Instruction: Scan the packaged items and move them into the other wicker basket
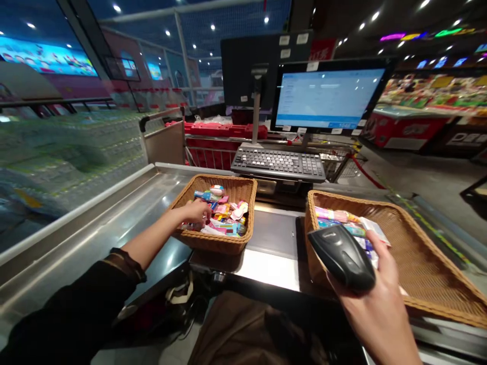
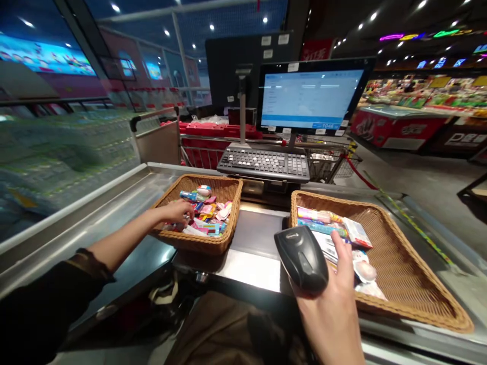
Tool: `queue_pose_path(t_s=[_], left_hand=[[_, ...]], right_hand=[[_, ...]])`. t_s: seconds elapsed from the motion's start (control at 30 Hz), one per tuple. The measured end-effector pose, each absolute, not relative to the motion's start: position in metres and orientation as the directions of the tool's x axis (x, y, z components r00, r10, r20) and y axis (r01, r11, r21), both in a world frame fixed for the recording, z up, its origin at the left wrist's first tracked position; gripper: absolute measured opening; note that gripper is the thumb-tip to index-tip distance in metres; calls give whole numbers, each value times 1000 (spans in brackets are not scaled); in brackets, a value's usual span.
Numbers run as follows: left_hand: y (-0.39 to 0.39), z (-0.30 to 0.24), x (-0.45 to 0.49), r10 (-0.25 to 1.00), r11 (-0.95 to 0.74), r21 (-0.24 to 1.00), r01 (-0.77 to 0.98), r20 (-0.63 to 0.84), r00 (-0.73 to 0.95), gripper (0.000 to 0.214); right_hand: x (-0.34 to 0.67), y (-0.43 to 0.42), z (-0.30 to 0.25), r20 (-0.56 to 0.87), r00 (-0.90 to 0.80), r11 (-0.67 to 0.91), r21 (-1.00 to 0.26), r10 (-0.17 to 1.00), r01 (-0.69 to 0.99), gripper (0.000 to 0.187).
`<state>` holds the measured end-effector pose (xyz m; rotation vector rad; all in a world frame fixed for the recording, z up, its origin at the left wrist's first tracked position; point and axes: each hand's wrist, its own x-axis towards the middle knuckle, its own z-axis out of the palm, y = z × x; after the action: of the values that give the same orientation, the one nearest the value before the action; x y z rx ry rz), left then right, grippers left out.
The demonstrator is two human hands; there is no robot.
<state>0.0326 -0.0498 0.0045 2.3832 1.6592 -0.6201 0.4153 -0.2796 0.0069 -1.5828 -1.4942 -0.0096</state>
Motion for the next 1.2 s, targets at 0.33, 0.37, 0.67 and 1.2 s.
queue_pose_path(t_s=[0.33, 0.37, 0.67, 1.2], left_hand=[[-46, 2, 32, 847, -403, -43, 914, -394, 355, 14], [-45, 3, 32, 851, -395, -37, 918, -392, 350, 14], [-60, -1, 40, 874, -422, -71, 904, -295, 385, 27], [-73, 20, 66, 781, -565, -179, 806, 200, 592, 34]], right_hand=[[424, -273, -4, 613, 136, 219, -469, 779, 856, 48], [423, -273, -3, 614, 134, 220, -466, 778, 857, 48], [422, -274, -3, 614, 125, 238, -475, 779, 847, 41], [415, -268, -3, 531, 127, 206, -524, 838, 826, 36]])
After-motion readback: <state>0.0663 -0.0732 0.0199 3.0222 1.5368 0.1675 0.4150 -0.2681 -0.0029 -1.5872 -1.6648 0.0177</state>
